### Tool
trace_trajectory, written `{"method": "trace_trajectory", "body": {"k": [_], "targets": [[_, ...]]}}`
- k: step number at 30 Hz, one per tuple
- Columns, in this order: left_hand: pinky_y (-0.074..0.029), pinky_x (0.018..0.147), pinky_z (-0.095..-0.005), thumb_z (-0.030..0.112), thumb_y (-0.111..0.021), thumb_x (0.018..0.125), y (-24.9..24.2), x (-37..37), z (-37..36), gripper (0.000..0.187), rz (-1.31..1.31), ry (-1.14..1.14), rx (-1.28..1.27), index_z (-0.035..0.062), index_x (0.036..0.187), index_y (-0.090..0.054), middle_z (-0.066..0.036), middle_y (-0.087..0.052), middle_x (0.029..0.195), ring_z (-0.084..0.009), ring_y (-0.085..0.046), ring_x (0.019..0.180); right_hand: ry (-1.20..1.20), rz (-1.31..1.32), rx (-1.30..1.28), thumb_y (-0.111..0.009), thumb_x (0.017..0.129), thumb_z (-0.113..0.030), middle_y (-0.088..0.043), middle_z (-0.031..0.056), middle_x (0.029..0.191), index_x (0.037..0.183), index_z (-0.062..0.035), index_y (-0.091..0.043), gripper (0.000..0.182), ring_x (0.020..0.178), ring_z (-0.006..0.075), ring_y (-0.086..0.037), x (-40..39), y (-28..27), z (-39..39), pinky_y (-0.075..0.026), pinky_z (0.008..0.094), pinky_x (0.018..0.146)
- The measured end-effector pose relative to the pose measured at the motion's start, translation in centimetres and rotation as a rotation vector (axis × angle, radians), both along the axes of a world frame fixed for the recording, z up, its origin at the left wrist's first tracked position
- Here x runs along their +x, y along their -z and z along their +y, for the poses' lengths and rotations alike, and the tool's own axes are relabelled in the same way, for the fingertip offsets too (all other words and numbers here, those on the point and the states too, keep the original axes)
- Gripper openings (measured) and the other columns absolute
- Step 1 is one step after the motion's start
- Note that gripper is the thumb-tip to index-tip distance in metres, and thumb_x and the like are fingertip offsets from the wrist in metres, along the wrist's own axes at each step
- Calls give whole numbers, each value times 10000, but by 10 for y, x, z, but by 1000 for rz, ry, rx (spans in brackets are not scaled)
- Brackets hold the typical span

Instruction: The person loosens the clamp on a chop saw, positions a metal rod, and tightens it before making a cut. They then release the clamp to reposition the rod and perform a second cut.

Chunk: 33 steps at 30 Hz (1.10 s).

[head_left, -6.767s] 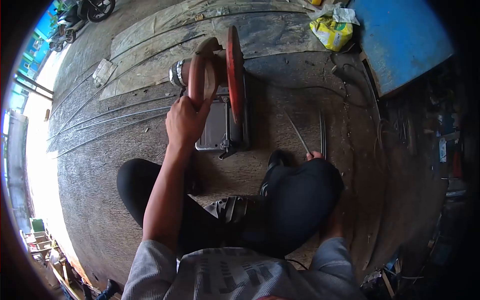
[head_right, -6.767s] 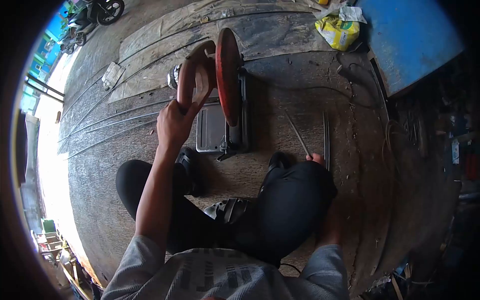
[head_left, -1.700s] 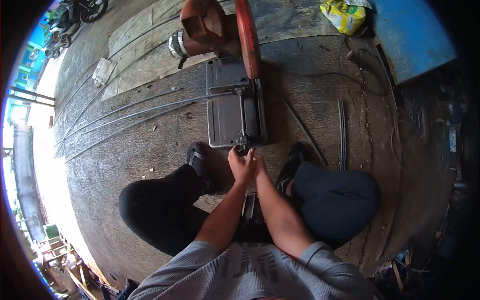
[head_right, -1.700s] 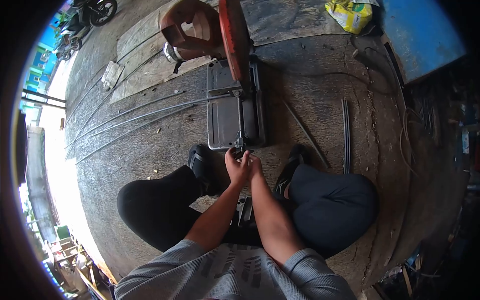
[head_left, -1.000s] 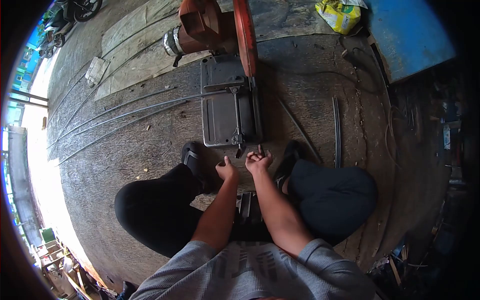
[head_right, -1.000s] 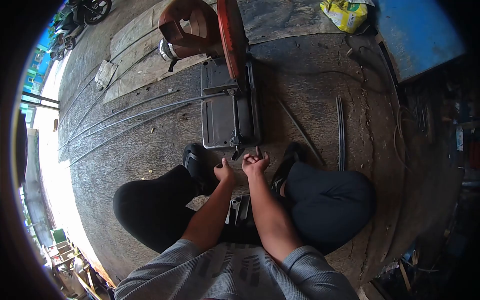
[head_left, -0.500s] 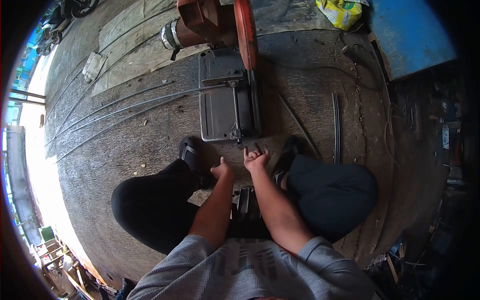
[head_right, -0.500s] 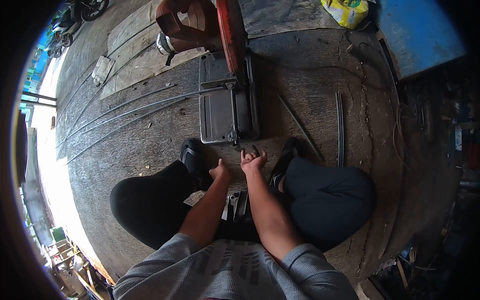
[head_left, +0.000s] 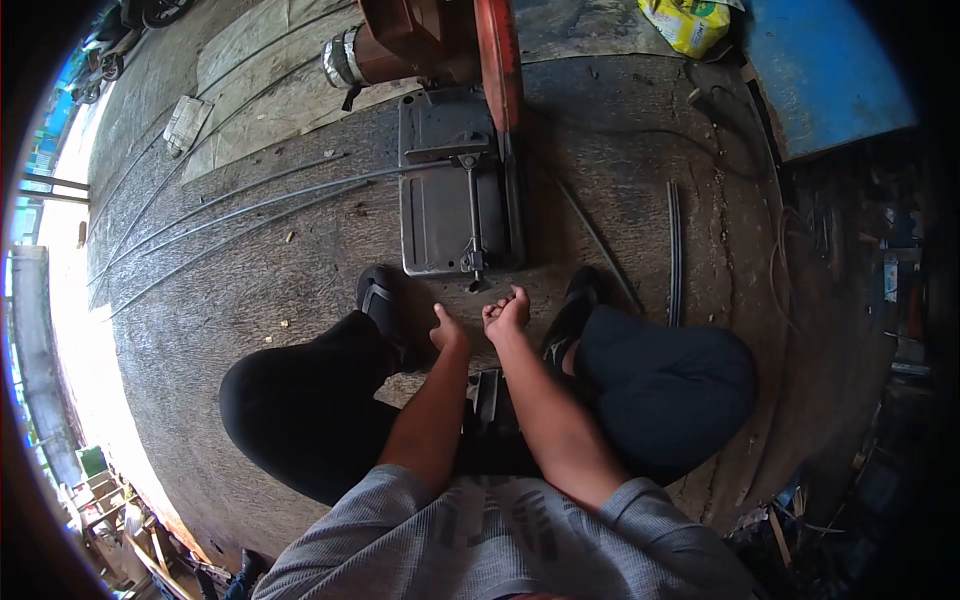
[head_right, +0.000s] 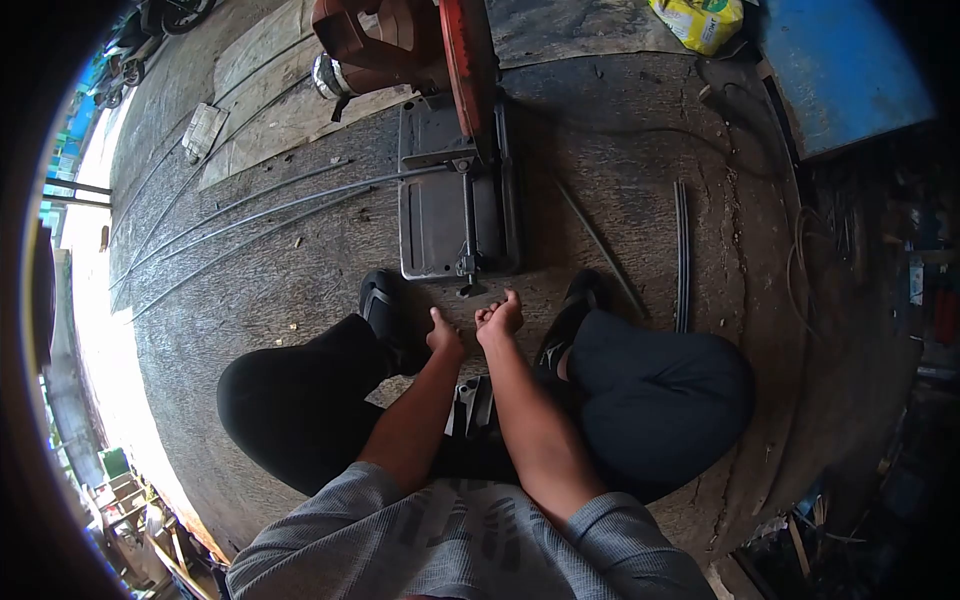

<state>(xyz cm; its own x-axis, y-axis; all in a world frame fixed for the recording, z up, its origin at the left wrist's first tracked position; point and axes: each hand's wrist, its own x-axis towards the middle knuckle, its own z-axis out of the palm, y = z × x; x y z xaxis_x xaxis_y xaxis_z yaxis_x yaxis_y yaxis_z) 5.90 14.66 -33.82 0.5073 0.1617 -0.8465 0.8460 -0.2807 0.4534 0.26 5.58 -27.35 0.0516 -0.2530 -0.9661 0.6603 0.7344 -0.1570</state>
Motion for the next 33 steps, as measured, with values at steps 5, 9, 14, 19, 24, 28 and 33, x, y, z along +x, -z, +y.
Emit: {"method": "trace_trajectory", "body": {"k": [5,9,14,19,24,28,33], "targets": [[-465,776,-335,370,-779,718,-26,-23,-26,661,-485,83,-278,-53,1125,-476,-140,-594,1003,-208,-577,884,-289,67,-91,-590,799,-321,-582,15,851,957,-139,-551,244,677,130,-542,-3,20,-2,-407,256,578],[-455,837,-328,352,-769,729,-22,-13,-27,681,-481,309,0,-83,1145,-452,-161,-593,1039,-247,-582,937,-122,-16,-40,-545,826,-385,-560,1,819,956,-141,-546,277,695,138,-550,-2,15,-3,-424,276,623],[-466,811,-341,391,-711,779,-27,-4,-4,678,77,-297,-42,-107,1152,-440,-174,-589,1027,-253,-575,960,-43,148,-27,-541,844,-364,-583,36,780,899,-139,-512,233,617,162,-536,-7,19,-10,-462,315,619],[-463,812,-339,378,-700,788,-29,-21,-29,669,-377,77,-341,-85,1186,-426,-155,-566,1035,-234,-569,940,-315,-17,9,-566,839,-358,-600,62,849,1008,-104,-460,322,709,203,-581,-1,22,-12,-486,328,611],[-461,813,-332,292,-798,674,-60,-25,-30,726,-732,552,-305,-14,1223,-435,-159,-556,1063,-225,-576,927,-395,-133,-137,-565,848,-319,-583,56,779,898,-90,-504,242,639,188,-575,-9,75,-8,-469,304,540],[-475,769,-316,295,-778,705,-71,-22,-25,651,-748,622,-238,-22,1181,-467,-163,-601,994,-217,-603,877,-293,-217,-58,-564,841,-334,-569,79,788,900,-70,-484,282,710,222,-596,-16,29,-12,-498,337,645],[-485,760,-340,305,-739,765,-72,-21,-30,560,-704,473,-159,-20,1149,-493,-181,-640,909,-243,-632,826,-260,-319,-7,-526,841,-419,-576,101,828,1020,-22,-467,439,788,274,-603,-8,8,-17,-511,400,781]]}}
